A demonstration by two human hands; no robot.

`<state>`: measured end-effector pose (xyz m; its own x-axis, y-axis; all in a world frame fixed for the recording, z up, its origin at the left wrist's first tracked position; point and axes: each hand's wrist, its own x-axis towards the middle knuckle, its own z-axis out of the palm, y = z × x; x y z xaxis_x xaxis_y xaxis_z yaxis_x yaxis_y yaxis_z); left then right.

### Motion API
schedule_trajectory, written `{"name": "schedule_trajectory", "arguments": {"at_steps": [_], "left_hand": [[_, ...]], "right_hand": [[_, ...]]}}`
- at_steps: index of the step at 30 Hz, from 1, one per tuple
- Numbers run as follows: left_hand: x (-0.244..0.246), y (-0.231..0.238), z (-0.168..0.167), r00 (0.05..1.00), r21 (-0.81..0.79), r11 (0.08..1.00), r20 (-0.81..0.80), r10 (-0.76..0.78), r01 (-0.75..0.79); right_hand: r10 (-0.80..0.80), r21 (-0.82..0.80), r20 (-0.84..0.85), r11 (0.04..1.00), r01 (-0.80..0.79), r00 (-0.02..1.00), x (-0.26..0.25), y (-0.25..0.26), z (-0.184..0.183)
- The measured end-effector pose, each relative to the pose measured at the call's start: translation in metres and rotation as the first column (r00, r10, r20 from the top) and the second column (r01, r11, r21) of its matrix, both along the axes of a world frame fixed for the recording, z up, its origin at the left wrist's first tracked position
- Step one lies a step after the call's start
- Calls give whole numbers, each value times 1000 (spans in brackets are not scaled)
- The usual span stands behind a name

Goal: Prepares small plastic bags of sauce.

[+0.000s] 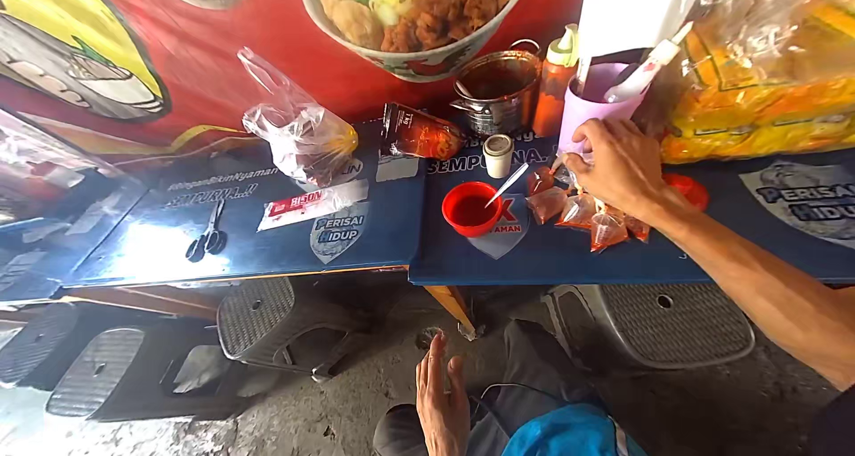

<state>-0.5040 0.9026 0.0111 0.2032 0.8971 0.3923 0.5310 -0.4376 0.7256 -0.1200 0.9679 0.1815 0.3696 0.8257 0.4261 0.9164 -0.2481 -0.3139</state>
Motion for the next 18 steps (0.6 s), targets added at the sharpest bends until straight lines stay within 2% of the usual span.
{"name": "schedule_trajectory", "arguments": {"at_steps": [3,7,10,12,14,18], "left_hand": [[-4,-1,-6,999,-12,1000,33,24,-23],[-11,-7,-12,998,-73,997,45,37,-34],[-15,-13,-17,997,-128,991,67,40,-31],[-16,-17,-21,996,-164,986,83,43,-29],[-17,-19,-23,995,-189,982,88,44,-27],[-21,-24,-26,993,-219,975,97,68,-45]], "right_hand": [[125,154,-28,981,-119,992,-20,-8,2],[247,151,-257,965,-214,934,-35,-10,-7],[269,109,-515,962,-248,814,-45,6,-11],[321,159,-621,945,-286,715,-50,16,-25],[405,266,-618,914,-306,673,-52,21,-40],[531,404,-309,824,-396,789,-56,23,-38]]}}
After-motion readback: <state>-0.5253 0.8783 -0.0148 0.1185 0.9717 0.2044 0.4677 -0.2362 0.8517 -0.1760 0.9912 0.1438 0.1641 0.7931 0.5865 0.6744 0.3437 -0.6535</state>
